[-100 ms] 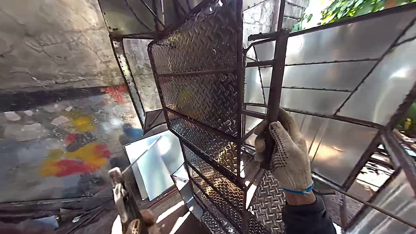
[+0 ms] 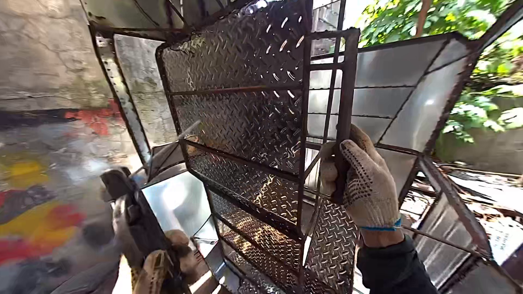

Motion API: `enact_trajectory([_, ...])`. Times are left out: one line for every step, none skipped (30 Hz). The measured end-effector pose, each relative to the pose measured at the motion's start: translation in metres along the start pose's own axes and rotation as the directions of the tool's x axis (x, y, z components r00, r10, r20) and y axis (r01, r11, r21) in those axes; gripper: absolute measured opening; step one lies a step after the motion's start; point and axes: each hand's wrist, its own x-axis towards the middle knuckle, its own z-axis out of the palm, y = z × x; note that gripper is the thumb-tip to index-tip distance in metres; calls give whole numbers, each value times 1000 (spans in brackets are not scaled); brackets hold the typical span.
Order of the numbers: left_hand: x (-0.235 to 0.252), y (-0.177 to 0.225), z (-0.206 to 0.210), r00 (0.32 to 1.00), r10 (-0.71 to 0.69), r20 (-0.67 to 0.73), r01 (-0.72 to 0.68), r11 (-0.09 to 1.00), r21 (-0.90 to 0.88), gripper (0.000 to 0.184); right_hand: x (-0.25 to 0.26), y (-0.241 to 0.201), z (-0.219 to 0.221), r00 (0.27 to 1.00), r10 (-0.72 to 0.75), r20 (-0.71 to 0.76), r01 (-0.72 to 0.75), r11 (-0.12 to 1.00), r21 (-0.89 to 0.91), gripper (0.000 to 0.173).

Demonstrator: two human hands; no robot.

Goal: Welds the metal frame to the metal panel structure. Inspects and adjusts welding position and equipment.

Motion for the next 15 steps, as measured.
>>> enact_trajectory([27,-1,-10,997,19,74,-17,999,-34,29,0,-2,9,1000,-5,-19,5,999,-41,40])
enact_trajectory([52,-3,-23,991,27,133,-18,998,-68,28,-1,-4,19,999,-8,-46,3,996,-93,40])
enact_trajectory([75,-5,-37,983,15,183,2,996,-91,27,-2,-7,30,996,-10,-84,-3,989,-148,40])
enact_trajectory([99,-5,-50,971,-5,240,34,993,-117,30,-4,-11,43,992,-13,-128,-13,979,-203,40])
enact_trajectory([123,-7,-60,955,-21,297,68,986,-149,34,-3,-15,57,985,-21,-171,-24,966,-257,40])
enact_trajectory([148,-8,-68,935,-17,355,85,981,-177,38,0,-21,71,978,-36,-206,-29,952,-306,39])
enact_trajectory([172,-11,-73,913,10,407,76,978,-195,40,3,-24,86,966,-67,-249,-31,929,-369,39])
enact_trajectory([193,-15,-76,894,36,446,66,975,-211,39,7,-23,101,948,-114,-298,-30,897,-441,40])
enact_trajectory([212,-20,-77,878,56,475,59,973,-224,38,10,-20,114,922,-165,-350,-40,860,-509,40])
enact_trajectory([229,-26,-78,866,73,496,57,968,-243,39,14,-16,125,899,-216,-382,-43,823,-566,41])
enact_trajectory([242,-31,-76,857,77,510,73,961,-268,41,18,-12,131,877,-256,-407,-55,788,-613,41])
enact_trajectory([253,-37,-73,848,65,526,110,949,-295,43,21,-8,133,860,-289,-421,-69,751,-657,41])
enact_trajectory([262,-41,-69,840,45,540,157,934,-322,45,23,-4,133,846,-319,-428,-88,708,-701,41])
enact_trajectory([269,-46,-64,838,24,546,200,916,-347,47,25,-1,131,829,-354,-432,-120,642,-757,42])
enact_trajectory([274,-50,-60,831,9,557,244,893,-378,48,26,0,130,809,-389,-440,-166,567,-807,42])
